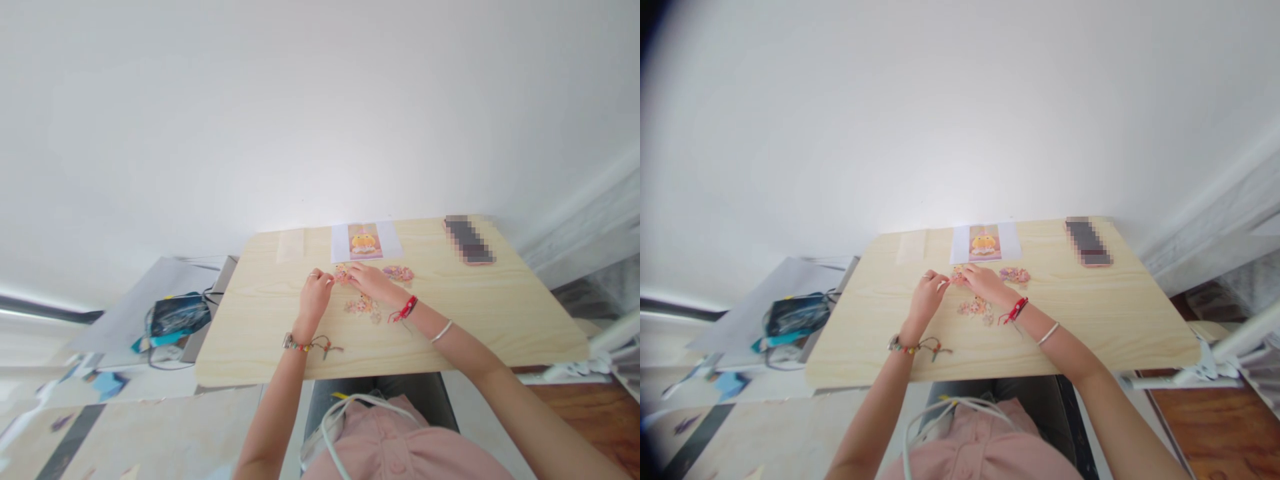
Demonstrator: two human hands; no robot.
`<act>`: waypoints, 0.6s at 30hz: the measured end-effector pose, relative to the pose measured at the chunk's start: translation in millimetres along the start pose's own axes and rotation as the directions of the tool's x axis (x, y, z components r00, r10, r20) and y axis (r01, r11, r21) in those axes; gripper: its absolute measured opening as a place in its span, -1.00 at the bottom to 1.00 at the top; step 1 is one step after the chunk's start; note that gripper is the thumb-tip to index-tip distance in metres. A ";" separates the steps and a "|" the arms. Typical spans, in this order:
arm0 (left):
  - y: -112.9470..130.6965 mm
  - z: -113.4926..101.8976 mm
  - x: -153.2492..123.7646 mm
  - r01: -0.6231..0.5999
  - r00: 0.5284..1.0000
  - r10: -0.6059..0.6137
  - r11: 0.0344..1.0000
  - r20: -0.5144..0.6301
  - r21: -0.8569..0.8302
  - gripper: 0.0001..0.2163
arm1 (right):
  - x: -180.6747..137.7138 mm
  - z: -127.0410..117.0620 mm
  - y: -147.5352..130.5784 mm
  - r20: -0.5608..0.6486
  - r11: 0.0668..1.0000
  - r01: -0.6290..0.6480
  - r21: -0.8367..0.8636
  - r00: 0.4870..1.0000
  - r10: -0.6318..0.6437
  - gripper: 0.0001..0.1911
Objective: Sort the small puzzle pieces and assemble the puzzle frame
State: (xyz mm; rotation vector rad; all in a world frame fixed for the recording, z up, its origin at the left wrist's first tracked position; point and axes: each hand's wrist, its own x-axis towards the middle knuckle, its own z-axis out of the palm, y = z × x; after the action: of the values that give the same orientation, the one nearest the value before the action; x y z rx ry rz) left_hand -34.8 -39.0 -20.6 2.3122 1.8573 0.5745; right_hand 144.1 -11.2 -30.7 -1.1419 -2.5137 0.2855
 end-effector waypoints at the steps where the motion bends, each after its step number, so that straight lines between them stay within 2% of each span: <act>1: -1.5 0.1 -1.9 0.003 1.000 -0.003 1.000 -0.001 -0.006 -0.87 | -2.0 0.7 1.3 0.005 1.000 0.003 0.001 1.000 -0.003 -0.85; 8: 8.2 -0.1 -11.7 -0.022 0.999 0.023 0.998 0.022 -0.058 -0.87 | -10.3 -2.1 12.7 0.062 0.999 -0.024 -0.045 0.998 0.027 -0.84; 13: 19.1 0.5 -16.8 -0.048 0.997 0.052 0.997 0.065 -0.058 -0.87 | -7.8 -1.1 7.7 0.023 0.991 -0.111 -0.078 0.993 0.114 -0.83; 18: 25.7 1.2 -25.4 -0.091 0.987 0.099 0.993 0.126 -0.074 -0.87 | -29.6 -11.9 1.4 0.008 0.991 -0.135 0.024 0.991 0.135 -0.87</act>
State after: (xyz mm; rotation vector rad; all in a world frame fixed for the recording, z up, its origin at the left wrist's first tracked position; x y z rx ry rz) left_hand -15.2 -69.4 -18.8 2.3441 1.6530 0.4780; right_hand 167.8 -32.4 -27.4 -1.3055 -2.4356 0.3540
